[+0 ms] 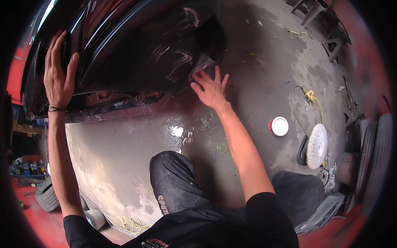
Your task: The person applies a substance to a black car bumper by hand and then buffs the surface using a power buffer.
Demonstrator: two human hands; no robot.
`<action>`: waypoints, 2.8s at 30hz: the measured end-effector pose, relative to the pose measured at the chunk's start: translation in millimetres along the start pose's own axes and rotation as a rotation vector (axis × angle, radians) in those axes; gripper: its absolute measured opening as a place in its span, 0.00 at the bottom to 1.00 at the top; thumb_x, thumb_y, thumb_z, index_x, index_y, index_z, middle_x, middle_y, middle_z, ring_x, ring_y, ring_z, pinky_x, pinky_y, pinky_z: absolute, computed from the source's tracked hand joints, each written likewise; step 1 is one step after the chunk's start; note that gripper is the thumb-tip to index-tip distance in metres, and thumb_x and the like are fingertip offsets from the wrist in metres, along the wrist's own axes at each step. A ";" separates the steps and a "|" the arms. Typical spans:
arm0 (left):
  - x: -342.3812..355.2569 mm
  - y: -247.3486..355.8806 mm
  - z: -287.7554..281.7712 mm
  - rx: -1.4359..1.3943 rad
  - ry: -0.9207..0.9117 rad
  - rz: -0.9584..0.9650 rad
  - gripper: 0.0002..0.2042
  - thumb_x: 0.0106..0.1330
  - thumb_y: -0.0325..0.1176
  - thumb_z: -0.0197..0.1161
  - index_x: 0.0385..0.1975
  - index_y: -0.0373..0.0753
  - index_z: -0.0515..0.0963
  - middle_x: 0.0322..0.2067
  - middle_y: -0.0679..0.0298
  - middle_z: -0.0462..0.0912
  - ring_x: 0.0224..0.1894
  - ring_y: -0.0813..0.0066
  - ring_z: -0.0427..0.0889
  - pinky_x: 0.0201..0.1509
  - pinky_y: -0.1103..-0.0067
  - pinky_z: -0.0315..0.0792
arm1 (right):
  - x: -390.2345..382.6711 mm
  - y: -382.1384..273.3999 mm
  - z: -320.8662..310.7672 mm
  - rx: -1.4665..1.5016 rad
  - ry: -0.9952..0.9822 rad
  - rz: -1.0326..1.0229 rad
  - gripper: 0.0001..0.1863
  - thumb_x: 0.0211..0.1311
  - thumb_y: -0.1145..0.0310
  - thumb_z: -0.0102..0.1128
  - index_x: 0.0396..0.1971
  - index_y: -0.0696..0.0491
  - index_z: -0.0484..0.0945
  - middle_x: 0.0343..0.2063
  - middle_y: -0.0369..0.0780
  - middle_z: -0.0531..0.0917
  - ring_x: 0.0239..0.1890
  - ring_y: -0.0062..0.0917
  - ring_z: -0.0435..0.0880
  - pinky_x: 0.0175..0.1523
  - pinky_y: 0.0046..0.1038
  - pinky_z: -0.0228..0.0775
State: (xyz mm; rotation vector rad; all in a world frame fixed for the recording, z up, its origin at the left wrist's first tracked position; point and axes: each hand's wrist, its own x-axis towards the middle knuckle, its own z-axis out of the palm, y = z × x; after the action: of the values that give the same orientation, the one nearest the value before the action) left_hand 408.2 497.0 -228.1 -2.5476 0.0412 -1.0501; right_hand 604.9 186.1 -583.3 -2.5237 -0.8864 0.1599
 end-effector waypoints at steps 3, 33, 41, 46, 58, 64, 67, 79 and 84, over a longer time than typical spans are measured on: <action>3.8 1.1 -6.2 -0.003 -0.022 0.000 0.30 0.83 0.48 0.64 0.80 0.46 0.72 0.79 0.53 0.73 0.82 0.49 0.69 0.83 0.59 0.67 | -12.4 1.3 -9.5 0.132 -0.186 -0.047 0.33 0.84 0.40 0.51 0.82 0.36 0.72 0.87 0.31 0.61 0.89 0.58 0.43 0.85 0.76 0.20; 5.7 7.2 -20.4 -0.027 -0.043 -0.044 0.30 0.82 0.47 0.65 0.80 0.45 0.70 0.80 0.52 0.70 0.83 0.48 0.67 0.85 0.59 0.64 | -26.3 -46.4 -6.6 0.122 -0.160 -0.131 0.35 0.82 0.38 0.54 0.79 0.41 0.75 0.83 0.34 0.69 0.88 0.55 0.50 0.85 0.77 0.29; 8.0 11.9 -27.3 -0.066 -0.013 -0.065 0.32 0.82 0.49 0.65 0.80 0.46 0.70 0.80 0.50 0.70 0.83 0.46 0.67 0.84 0.58 0.65 | -25.4 -183.2 -35.9 1.088 0.006 0.294 0.59 0.82 0.23 0.33 0.88 0.62 0.40 0.87 0.62 0.46 0.91 0.53 0.38 0.88 0.61 0.34; 9.2 15.6 -29.9 -0.102 0.023 -0.048 0.31 0.82 0.48 0.64 0.81 0.45 0.70 0.80 0.50 0.70 0.82 0.47 0.68 0.84 0.58 0.65 | -39.6 -247.6 -97.3 0.734 0.315 0.118 0.56 0.83 0.26 0.39 0.86 0.65 0.49 0.84 0.68 0.49 0.89 0.62 0.43 0.85 0.72 0.29; -2.5 -3.2 -11.1 -0.158 0.034 -0.005 0.27 0.86 0.47 0.60 0.80 0.48 0.72 0.80 0.56 0.72 0.83 0.53 0.69 0.84 0.62 0.65 | -190.2 130.2 -264.3 -0.661 -0.465 0.139 0.38 0.76 0.31 0.56 0.79 0.34 0.76 0.82 0.38 0.72 0.88 0.53 0.53 0.83 0.80 0.36; -11.6 -25.4 16.5 -0.114 0.044 0.045 0.27 0.88 0.48 0.55 0.82 0.49 0.70 0.82 0.58 0.69 0.85 0.56 0.65 0.87 0.61 0.61 | -339.0 289.3 -377.7 -0.473 -0.096 0.840 0.48 0.69 0.31 0.66 0.83 0.38 0.69 0.83 0.42 0.69 0.87 0.53 0.57 0.82 0.78 0.39; -8.1 -35.6 17.8 -0.107 0.031 0.063 0.27 0.88 0.46 0.55 0.82 0.46 0.69 0.82 0.58 0.69 0.85 0.57 0.65 0.87 0.61 0.61 | -382.5 343.4 -319.2 -0.356 -0.058 0.936 0.54 0.65 0.29 0.68 0.86 0.39 0.63 0.87 0.43 0.61 0.88 0.51 0.54 0.82 0.79 0.39; -2.7 -24.6 28.2 -0.108 -0.081 -0.043 0.28 0.87 0.44 0.57 0.82 0.40 0.69 0.81 0.51 0.69 0.85 0.53 0.63 0.88 0.62 0.55 | -422.3 365.2 -125.7 -0.554 0.288 0.694 0.47 0.54 0.75 0.72 0.79 0.41 0.72 0.67 0.43 0.79 0.76 0.41 0.71 0.83 0.58 0.50; 1.2 -25.1 32.2 -0.086 -0.067 -0.071 0.30 0.87 0.47 0.57 0.82 0.39 0.68 0.81 0.51 0.69 0.86 0.52 0.61 0.89 0.60 0.54 | -437.7 351.0 -135.2 -0.435 0.547 0.639 0.44 0.43 0.77 0.76 0.68 0.45 0.78 0.59 0.41 0.81 0.70 0.41 0.75 0.77 0.51 0.58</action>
State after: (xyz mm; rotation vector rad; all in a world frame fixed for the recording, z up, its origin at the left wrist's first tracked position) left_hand 428.1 530.9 -239.2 -2.6779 -0.0231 -1.0086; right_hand 493.2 -377.1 -641.5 -2.9281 0.1313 -0.5589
